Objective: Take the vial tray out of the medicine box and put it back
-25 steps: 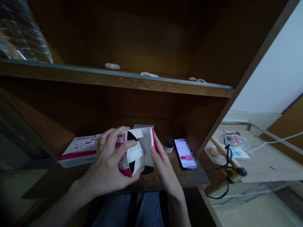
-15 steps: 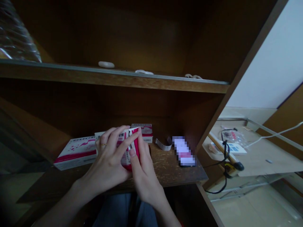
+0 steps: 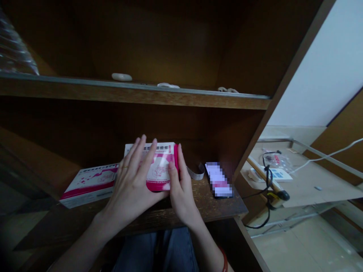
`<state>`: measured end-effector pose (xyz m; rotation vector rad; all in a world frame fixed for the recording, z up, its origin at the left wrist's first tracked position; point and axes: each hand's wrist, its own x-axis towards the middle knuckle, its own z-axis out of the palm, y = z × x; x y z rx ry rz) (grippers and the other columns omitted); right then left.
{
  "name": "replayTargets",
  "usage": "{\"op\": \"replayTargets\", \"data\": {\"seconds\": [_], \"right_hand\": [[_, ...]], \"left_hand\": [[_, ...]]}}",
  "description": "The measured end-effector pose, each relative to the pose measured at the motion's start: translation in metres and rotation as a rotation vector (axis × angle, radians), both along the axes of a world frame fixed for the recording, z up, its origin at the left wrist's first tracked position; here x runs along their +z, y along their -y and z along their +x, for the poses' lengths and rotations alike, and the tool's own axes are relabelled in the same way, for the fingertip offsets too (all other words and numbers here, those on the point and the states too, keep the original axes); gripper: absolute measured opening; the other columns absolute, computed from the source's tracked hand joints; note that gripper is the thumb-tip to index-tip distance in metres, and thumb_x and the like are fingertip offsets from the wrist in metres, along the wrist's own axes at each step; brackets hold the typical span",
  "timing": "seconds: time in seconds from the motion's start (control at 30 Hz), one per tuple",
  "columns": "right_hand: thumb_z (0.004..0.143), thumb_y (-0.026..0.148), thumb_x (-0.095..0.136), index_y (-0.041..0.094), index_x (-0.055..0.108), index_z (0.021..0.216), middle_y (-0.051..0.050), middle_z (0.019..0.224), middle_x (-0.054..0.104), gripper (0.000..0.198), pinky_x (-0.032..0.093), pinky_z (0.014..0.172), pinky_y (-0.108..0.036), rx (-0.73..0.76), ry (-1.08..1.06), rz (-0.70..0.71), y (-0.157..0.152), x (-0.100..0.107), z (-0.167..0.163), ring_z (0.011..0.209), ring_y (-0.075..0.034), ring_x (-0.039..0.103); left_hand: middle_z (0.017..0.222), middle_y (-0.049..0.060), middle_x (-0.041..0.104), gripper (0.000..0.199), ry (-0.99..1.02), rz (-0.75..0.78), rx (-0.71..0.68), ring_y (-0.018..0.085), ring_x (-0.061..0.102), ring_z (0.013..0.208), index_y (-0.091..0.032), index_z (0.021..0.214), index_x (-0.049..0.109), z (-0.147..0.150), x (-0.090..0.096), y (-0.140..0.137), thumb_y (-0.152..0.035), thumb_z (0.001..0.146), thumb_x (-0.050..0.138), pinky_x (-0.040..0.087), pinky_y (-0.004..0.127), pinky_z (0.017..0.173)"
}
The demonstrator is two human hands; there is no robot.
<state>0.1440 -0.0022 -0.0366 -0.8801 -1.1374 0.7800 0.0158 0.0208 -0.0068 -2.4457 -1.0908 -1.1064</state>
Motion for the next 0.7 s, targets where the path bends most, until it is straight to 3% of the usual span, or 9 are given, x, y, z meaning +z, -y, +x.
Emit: {"op": "replayTargets", "data": {"seconds": [0.1, 0.2, 0.27, 0.4, 0.57, 0.7], "right_hand": [[0.096, 0.047, 0.046, 0.029, 0.027, 0.151, 0.000, 0.158, 0.031, 0.061, 0.029, 0.118, -0.040, -0.102, -0.108, -0.044, -0.008, 0.005, 0.006, 0.144, -0.020, 0.032], [0.094, 0.049, 0.046, 0.028, 0.027, 0.151, -0.001, 0.158, 0.030, 0.064, 0.030, 0.117, -0.042, -0.107, -0.145, -0.061, -0.021, 0.005, 0.013, 0.143, -0.022, 0.033], [0.092, 0.050, 0.047, 0.028, 0.026, 0.151, -0.001, 0.158, 0.031, 0.066, 0.028, 0.118, -0.044, -0.041, -0.166, -0.088, -0.036, 0.000, 0.018, 0.143, -0.022, 0.035], [0.090, 0.051, 0.049, 0.031, 0.023, 0.150, -0.001, 0.151, 0.043, 0.069, 0.036, 0.113, -0.045, 0.152, -0.192, -0.164, -0.076, -0.017, 0.031, 0.134, -0.023, 0.048], [0.088, 0.038, 0.049, 0.025, 0.044, 0.133, -0.004, 0.121, 0.068, 0.047, 0.050, 0.097, -0.043, 0.205, -0.129, -0.194, -0.123, -0.032, 0.043, 0.106, -0.024, 0.067], [0.083, 0.032, 0.052, 0.021, 0.057, 0.108, -0.005, 0.099, 0.073, 0.028, 0.054, 0.087, -0.043, 0.192, -0.063, -0.235, -0.145, -0.045, 0.043, 0.091, -0.025, 0.069]], "left_hand": [[0.160, 0.024, 0.013, 0.109, 0.217, -0.112, 0.060, 0.039, 0.014, 0.147, -0.018, 0.153, 0.012, -0.006, -0.012, -0.006, -0.042, 0.070, 0.077, 0.026, 0.057, 0.114], [0.153, 0.020, 0.036, 0.094, 0.453, -0.395, -0.034, 0.033, 0.036, 0.141, -0.021, 0.151, 0.018, -0.010, -0.027, -0.018, -0.041, 0.076, 0.072, 0.036, 0.051, 0.110], [0.143, 0.016, 0.051, 0.084, 0.558, -0.564, -0.124, 0.029, 0.050, 0.131, -0.022, 0.148, 0.027, -0.009, -0.034, -0.028, -0.038, 0.078, 0.070, 0.041, 0.047, 0.107], [0.136, 0.014, 0.057, 0.073, 0.674, -0.715, -0.231, 0.026, 0.056, 0.124, -0.019, 0.140, 0.039, -0.006, -0.037, -0.052, -0.031, 0.075, 0.070, 0.040, 0.045, 0.108], [0.126, 0.014, 0.061, 0.059, 0.784, -0.944, -0.289, 0.028, 0.058, 0.117, -0.014, 0.124, 0.050, -0.003, -0.036, -0.081, -0.021, 0.068, 0.070, 0.041, 0.047, 0.106], [0.116, 0.012, 0.066, 0.050, 0.828, -1.006, -0.278, 0.028, 0.060, 0.113, -0.013, 0.115, 0.054, 0.002, -0.046, -0.095, -0.015, 0.066, 0.064, 0.044, 0.046, 0.102]]}}
